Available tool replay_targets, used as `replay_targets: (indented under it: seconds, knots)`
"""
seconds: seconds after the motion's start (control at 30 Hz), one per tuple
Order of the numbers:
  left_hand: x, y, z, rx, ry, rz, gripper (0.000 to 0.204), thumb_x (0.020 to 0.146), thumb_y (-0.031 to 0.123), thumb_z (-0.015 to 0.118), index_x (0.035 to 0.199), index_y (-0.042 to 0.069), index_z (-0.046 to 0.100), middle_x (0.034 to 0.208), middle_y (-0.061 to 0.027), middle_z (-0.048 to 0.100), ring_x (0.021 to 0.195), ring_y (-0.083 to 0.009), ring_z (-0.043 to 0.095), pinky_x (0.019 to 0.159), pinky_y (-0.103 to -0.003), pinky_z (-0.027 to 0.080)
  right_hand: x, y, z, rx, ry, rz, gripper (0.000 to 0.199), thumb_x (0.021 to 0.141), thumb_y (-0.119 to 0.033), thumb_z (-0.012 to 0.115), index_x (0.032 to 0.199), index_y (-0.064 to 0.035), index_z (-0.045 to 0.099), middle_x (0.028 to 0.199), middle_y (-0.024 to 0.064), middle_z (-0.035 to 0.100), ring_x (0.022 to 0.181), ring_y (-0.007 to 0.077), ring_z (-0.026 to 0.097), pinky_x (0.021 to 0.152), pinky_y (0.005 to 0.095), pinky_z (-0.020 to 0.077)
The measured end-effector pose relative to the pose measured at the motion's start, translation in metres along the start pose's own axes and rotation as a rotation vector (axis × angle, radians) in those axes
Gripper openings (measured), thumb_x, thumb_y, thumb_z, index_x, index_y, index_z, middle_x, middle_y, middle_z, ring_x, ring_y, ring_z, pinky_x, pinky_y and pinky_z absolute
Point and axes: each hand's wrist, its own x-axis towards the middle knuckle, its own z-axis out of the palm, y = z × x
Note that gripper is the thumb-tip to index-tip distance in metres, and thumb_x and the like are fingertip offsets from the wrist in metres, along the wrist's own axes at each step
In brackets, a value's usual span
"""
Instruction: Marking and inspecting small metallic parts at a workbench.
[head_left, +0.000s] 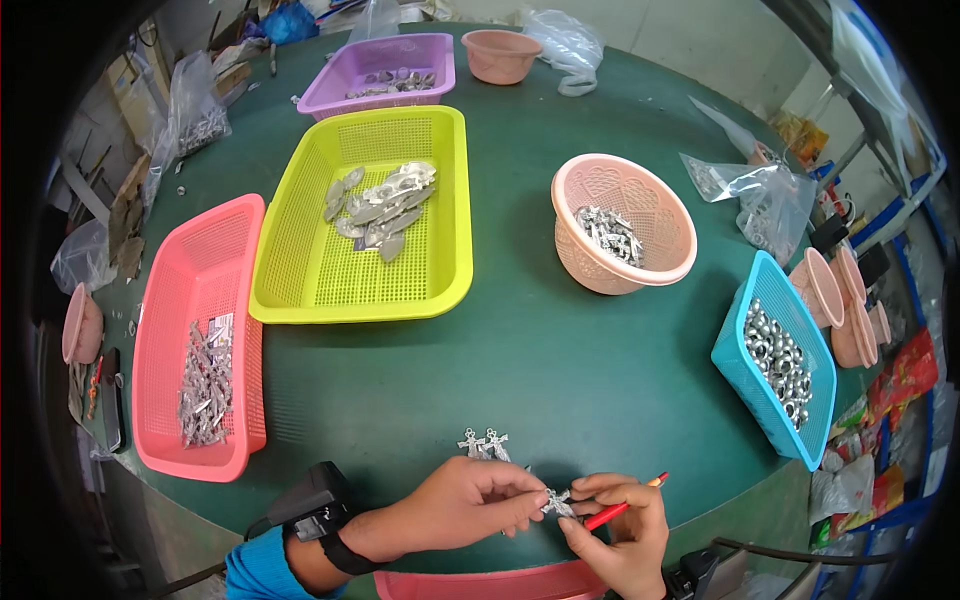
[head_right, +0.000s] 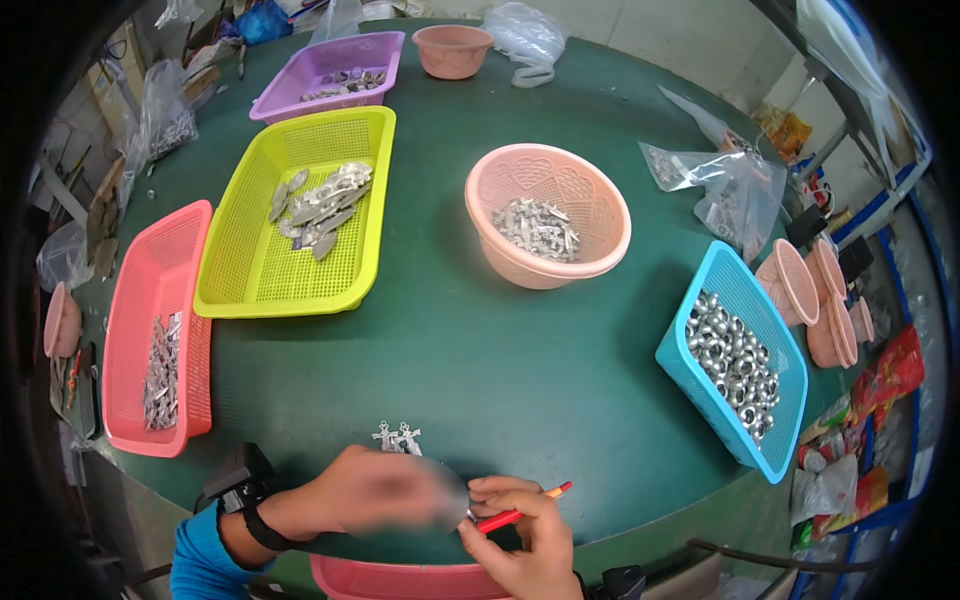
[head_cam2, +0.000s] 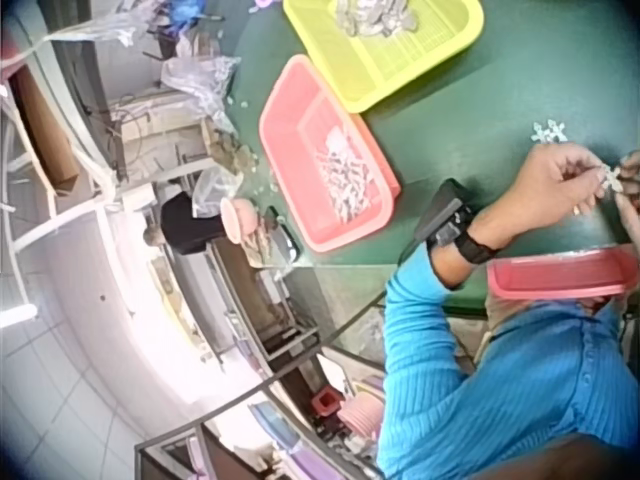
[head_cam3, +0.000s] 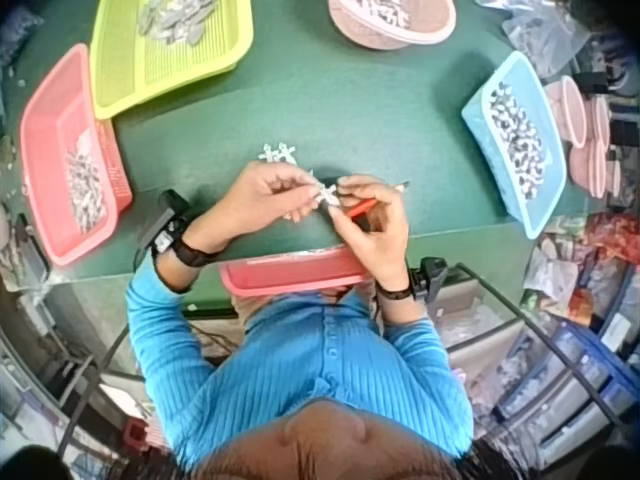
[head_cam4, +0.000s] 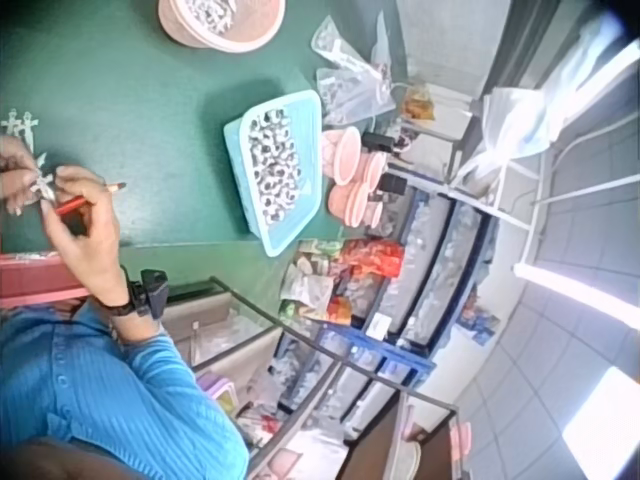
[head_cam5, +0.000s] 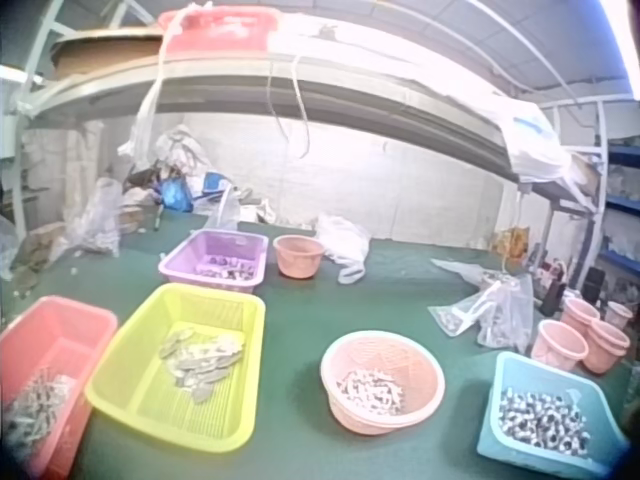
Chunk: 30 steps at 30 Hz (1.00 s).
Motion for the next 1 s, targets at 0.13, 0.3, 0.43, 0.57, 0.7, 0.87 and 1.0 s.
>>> replay_targets:
  seconds: [0.13, 0.3, 0.43, 0.57, 0.7, 0.87, 1.0]
  knots:
    - [-0.002, -0.002, 0.001, 0.025, 0.052, 0.032, 0.017, 0.077, 0.012, 0.048, 0.086, -0.001, 0.052, 0.069, -0.0025, 0.054, 0.055, -0.0056, 0.049, 0.050, -0.018, 0.041, -0.010, 0.006, -0.005, 0.122, -0.015, 0.192, 0.023, 0.069, 0.006, 0.053, 0.087, -0.0018, 0.040, 0.086, 0.0125, 0.051, 0.072, 0.0131, 0.050, 0.067, 0.0235, 0.0408]
    - [0.000, -0.008, 0.001, 0.083, 0.072, 0.032, 0.016, 0.077, 0.012, 0.048, 0.086, -0.001, 0.052, 0.067, -0.0024, 0.053, 0.054, -0.0052, 0.048, 0.048, -0.018, 0.040, -0.013, 0.018, -0.007, 0.179, 0.005, 0.258, 0.027, 0.064, 0.011, 0.054, 0.081, -0.0012, 0.037, 0.078, 0.0140, 0.050, 0.068, 0.0149, 0.051, 0.060, 0.0255, 0.0444]
    - [0.001, -0.006, 0.001, 0.041, 0.094, -0.008, 0.016, 0.077, 0.013, 0.048, 0.086, -0.001, 0.052, 0.065, -0.0021, 0.053, 0.053, -0.0049, 0.047, 0.048, -0.018, 0.040, -0.011, 0.020, -0.006, 0.147, -0.012, 0.253, 0.026, 0.065, 0.011, 0.053, 0.081, -0.0006, 0.037, 0.077, 0.0140, 0.050, 0.065, 0.0153, 0.052, 0.060, 0.0256, 0.0445]
    - [0.001, -0.005, 0.001, 0.042, 0.098, -0.026, 0.016, 0.077, 0.012, 0.048, 0.085, -0.001, 0.052, 0.065, -0.0017, 0.053, 0.053, -0.0046, 0.047, 0.047, -0.017, 0.039, -0.011, 0.019, -0.004, 0.167, -0.012, 0.258, 0.025, 0.066, 0.011, 0.052, 0.081, -0.0004, 0.036, 0.077, 0.0141, 0.050, 0.064, 0.0155, 0.052, 0.059, 0.0257, 0.0445]
    - [-0.002, -0.004, 0.000, 0.024, 0.104, -0.029, 0.016, 0.077, 0.013, 0.049, 0.085, -0.001, 0.052, 0.064, -0.0017, 0.053, 0.053, -0.0047, 0.047, 0.047, -0.018, 0.040, -0.013, 0.020, -0.002, 0.119, -0.035, 0.210, 0.025, 0.066, 0.010, 0.053, 0.082, -0.0003, 0.036, 0.077, 0.0141, 0.050, 0.064, 0.0152, 0.052, 0.058, 0.0254, 0.0441]
    - [0.001, -0.005, 0.001, 0.048, 0.100, -0.039, 0.016, 0.076, 0.013, 0.050, 0.085, -0.001, 0.052, 0.066, -0.0024, 0.053, 0.054, -0.0048, 0.048, 0.048, -0.018, 0.041, -0.013, 0.022, -0.006, 0.116, -0.031, 0.215, 0.026, 0.066, 0.010, 0.053, 0.083, -0.0004, 0.037, 0.076, 0.0139, 0.051, 0.064, 0.0149, 0.052, 0.058, 0.0253, 0.0439]
    - [0.000, -0.004, 0.002, 0.043, 0.099, -0.013, 0.016, 0.076, 0.013, 0.050, 0.085, 0.000, 0.052, 0.069, -0.0030, 0.055, 0.055, -0.0047, 0.048, 0.048, -0.017, 0.042, -0.014, 0.022, -0.005, 0.105, -0.031, 0.208, 0.026, 0.066, 0.010, 0.054, 0.083, -0.0003, 0.037, 0.076, 0.0139, 0.051, 0.064, 0.0148, 0.052, 0.059, 0.0250, 0.0442]
